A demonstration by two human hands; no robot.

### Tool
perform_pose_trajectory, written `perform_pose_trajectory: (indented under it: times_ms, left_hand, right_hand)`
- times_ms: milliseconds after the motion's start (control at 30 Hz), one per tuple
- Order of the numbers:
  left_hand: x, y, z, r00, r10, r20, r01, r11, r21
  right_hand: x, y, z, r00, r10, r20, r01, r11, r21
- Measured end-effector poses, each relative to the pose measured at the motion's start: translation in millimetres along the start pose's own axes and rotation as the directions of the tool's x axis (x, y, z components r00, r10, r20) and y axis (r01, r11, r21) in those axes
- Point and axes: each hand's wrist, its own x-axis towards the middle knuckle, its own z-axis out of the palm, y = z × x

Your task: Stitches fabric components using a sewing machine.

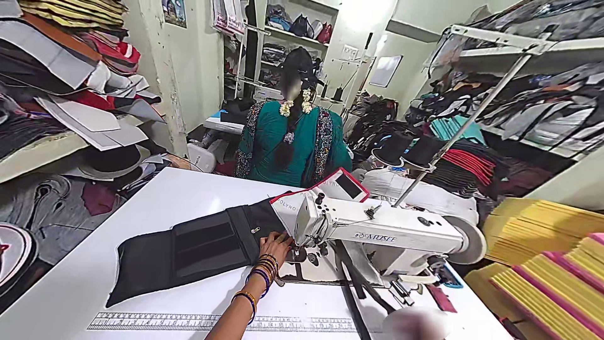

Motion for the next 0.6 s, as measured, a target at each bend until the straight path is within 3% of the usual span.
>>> perform_pose_trajectory:
  times_ms: [100,333,500,567,600]
  left_hand:
    - [8.2,-4.5,-1.0,1.000,-0.003,-0.014,0.003,1.000,0.002]
    - [22.3,-22.1,-4.5,0.999,0.018,-0.044,-0.019,0.999,-0.038]
    - [21.8,-23.0,-5.2,0.992,0.066,-0.108,-0.067,0.998,-0.004]
    - [-0.5,-26.6,-9.0,0.953,0.094,-0.290,-0.082,0.995,0.054]
    - [-17.0,-37.3,-10.3,0.881,0.108,-0.461,-0.074,0.993,0.091]
  right_hand:
    - [28.2,10.0,-2.9,0.996,-0.040,0.075,0.044,0.998,-0.049]
    - [84.3,-11.9,-8.2,0.954,0.048,0.297,0.028,0.969,-0.246]
    - [117.7,-33.5,4.5,0.941,0.056,0.334,0.089,0.911,-0.402]
    - [111.8,-39.3,4.8,0.954,0.012,0.299,0.135,0.874,-0.466]
    - [99.1,-44.1,6.6,0.963,-0.003,0.269,0.138,0.864,-0.484]
